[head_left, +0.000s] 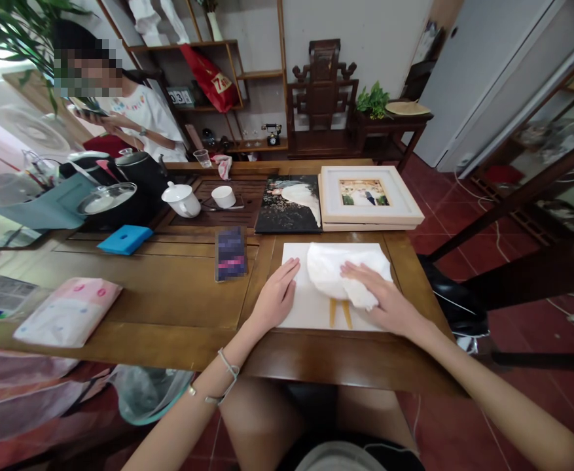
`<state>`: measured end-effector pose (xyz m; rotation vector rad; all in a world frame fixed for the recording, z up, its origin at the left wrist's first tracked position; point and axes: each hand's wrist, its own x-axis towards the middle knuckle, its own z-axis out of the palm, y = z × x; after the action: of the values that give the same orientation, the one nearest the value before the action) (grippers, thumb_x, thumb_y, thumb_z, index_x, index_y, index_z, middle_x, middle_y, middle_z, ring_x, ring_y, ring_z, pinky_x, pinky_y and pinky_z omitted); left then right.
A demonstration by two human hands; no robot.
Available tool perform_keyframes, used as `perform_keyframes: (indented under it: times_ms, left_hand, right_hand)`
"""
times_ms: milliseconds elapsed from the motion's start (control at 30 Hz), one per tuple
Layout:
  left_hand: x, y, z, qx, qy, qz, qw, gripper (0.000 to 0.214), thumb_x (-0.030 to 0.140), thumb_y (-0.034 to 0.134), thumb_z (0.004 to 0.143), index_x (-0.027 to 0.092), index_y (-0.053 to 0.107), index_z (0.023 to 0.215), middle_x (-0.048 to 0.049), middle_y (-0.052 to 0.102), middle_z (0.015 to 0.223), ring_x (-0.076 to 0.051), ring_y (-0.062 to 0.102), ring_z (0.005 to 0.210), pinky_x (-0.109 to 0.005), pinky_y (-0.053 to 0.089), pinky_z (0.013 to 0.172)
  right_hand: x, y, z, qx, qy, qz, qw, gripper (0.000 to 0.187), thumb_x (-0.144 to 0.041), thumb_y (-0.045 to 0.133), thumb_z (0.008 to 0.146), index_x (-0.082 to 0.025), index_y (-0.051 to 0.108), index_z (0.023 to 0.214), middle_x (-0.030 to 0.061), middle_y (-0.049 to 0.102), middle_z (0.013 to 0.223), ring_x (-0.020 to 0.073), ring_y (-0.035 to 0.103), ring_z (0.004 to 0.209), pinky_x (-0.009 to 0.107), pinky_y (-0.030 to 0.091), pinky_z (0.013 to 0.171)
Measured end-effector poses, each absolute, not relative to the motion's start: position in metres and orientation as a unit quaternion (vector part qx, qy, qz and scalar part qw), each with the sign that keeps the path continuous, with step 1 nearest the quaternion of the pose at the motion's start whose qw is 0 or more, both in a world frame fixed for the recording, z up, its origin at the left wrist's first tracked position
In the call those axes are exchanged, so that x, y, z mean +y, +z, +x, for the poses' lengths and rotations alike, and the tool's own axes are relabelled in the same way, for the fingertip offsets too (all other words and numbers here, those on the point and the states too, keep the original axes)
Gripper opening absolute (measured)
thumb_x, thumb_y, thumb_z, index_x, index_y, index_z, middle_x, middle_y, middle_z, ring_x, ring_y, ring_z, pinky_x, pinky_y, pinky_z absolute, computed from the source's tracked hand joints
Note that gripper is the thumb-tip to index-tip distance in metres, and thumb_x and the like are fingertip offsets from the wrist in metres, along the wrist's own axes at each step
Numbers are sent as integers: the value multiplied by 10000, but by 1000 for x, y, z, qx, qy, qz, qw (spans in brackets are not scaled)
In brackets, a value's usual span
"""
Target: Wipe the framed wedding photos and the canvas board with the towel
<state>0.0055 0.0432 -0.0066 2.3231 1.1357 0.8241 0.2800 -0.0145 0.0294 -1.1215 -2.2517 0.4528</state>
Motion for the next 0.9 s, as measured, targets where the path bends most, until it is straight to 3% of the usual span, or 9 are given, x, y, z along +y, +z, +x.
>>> perform_keyframes:
  times_ms: [100,233,500,667,900]
  left_hand:
    - [44,-7,5,410,291,837,216,453,222,340,990,144,480,1413,-128,463,1494,-235,374,1430,-481,319,1194]
    - [45,-7,5,408,287,838,219,456,213,343,986,148,476,1417,-121,460,1497,-233,370,1432,-476,323,1194]
    - [44,-7,5,409,287,841,209,461,210,322,989,133,476,1416,-123,462,1495,-226,370,1432,-459,319,1198]
    - [44,-8,5,411,282,842,206,463,214,320,991,107,476,1413,-133,458,1497,-227,365,1435,-445,310,1204]
    - [44,-7,6,415,290,837,210,451,226,334,992,152,487,1409,-123,473,1487,-238,387,1423,-478,318,1195]
  right_hand:
    - [-57,35,278,-879,193,-359,249,681,-110,468,831,-197,328,1492,100,446,1503,229,307,1434,525,252,1179]
    - [-70,36,280,-913,190,-288,219,692,-178,538,862,-200,288,1507,117,450,1499,236,304,1436,505,263,1178]
    - [29,25,292,-847,95,-472,223,777,-232,591,809,-192,279,1519,128,155,1622,307,46,1490,595,138,1179]
    - [30,25,292,-836,55,-521,161,809,-116,551,715,-160,342,1496,135,276,1586,306,118,1482,569,129,1191]
    - [-79,48,279,-863,73,-490,102,849,-38,482,701,-141,284,1520,144,302,1573,298,135,1477,562,264,1166]
